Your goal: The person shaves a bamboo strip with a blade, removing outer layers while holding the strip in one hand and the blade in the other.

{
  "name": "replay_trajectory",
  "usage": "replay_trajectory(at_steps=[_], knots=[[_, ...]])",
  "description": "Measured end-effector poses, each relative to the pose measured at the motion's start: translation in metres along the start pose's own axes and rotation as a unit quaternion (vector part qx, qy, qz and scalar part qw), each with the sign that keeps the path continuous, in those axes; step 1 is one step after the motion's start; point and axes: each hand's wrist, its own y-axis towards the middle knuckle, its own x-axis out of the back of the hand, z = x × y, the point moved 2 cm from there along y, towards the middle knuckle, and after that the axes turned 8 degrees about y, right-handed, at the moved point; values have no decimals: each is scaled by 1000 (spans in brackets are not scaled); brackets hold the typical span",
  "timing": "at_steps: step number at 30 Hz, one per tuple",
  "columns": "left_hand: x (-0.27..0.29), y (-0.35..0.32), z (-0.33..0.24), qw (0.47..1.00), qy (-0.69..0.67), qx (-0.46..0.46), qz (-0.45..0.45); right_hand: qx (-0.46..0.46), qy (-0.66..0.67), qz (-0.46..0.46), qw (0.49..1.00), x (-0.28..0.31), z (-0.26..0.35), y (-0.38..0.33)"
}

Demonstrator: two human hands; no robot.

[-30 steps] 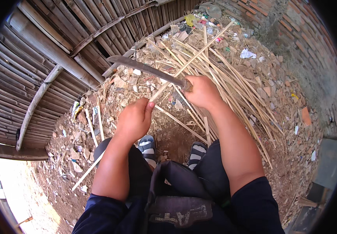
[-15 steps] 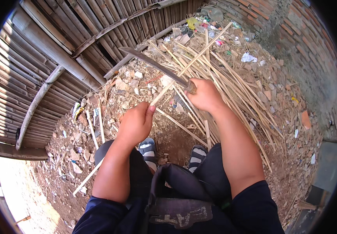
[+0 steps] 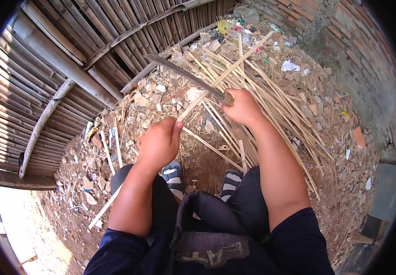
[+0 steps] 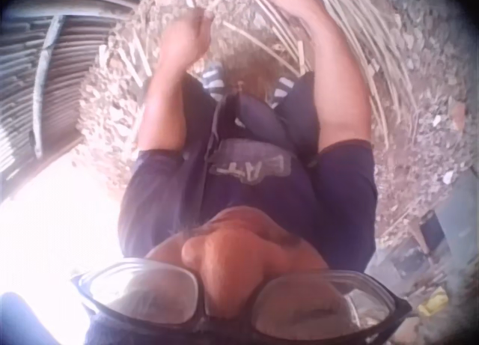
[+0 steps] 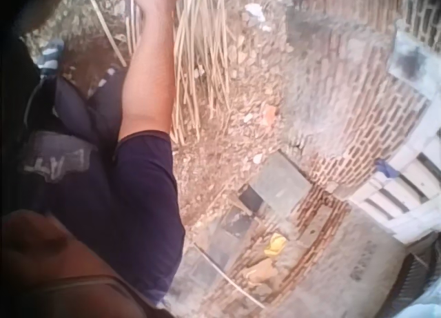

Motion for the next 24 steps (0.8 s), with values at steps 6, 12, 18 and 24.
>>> replay_trajectory(at_steps=[6, 12, 18, 24], knots=[[4, -3, 11, 1000, -8, -12, -22, 37, -45, 4, 998, -8, 20, -5], [-3, 0, 14, 1000, 4, -10, -8, -14, -54, -22, 998, -5, 5, 2], [2, -6, 8, 998, -43, -40, -26, 18, 5, -29, 999, -1, -14, 1], [2, -6, 18, 998, -26, -47, -43, 11, -49, -24, 998, -4, 17, -9]])
